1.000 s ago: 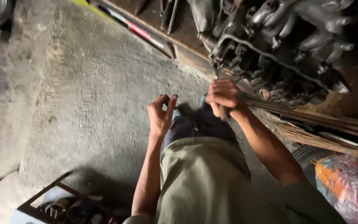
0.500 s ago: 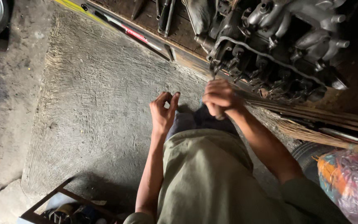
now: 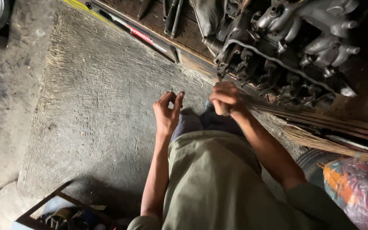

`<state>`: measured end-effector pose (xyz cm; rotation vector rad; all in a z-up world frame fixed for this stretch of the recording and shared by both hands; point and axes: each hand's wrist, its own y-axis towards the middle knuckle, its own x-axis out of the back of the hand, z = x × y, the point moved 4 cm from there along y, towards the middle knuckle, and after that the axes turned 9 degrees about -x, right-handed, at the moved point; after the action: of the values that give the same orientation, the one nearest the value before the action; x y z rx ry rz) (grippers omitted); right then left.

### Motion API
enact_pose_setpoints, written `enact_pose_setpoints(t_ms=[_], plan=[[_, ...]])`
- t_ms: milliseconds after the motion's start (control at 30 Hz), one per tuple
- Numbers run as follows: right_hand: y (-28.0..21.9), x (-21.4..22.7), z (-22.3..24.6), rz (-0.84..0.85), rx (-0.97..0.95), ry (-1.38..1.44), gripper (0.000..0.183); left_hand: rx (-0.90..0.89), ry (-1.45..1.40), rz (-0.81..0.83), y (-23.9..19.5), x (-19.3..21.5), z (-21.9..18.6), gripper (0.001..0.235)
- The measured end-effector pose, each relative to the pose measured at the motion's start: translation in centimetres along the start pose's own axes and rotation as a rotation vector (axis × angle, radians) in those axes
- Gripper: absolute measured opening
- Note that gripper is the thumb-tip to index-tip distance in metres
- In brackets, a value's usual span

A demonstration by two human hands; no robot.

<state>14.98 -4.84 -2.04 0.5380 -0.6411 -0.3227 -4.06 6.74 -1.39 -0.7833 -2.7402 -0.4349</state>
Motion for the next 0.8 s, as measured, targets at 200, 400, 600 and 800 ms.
enact_pose_setpoints(t_ms=[200, 400, 600, 800], plan=[[0.6, 3.2, 0.3, -0.109, 0.109, 0.12, 0.015, 0.026, 0.029, 0.003, 0.0, 0.0, 0.7, 0.034], [0.1, 0.6, 0.1, -0.008, 0.058, 0.032, 0.015, 0.034, 0.005, 0.014, 0.6, -0.4, 0.2, 0.036], [1.3, 2.4, 1.0, -0.142, 0.116, 0.126, 0.015, 0.056, 0.013, -0.002, 0.9, -0.3, -0.3, 0.037], [1.3, 0.8, 1.1, -0.013, 0.071, 0.077, 0.015, 0.051, -0.014, 0.005, 0.9, -0.5, -0.4, 0.029]])
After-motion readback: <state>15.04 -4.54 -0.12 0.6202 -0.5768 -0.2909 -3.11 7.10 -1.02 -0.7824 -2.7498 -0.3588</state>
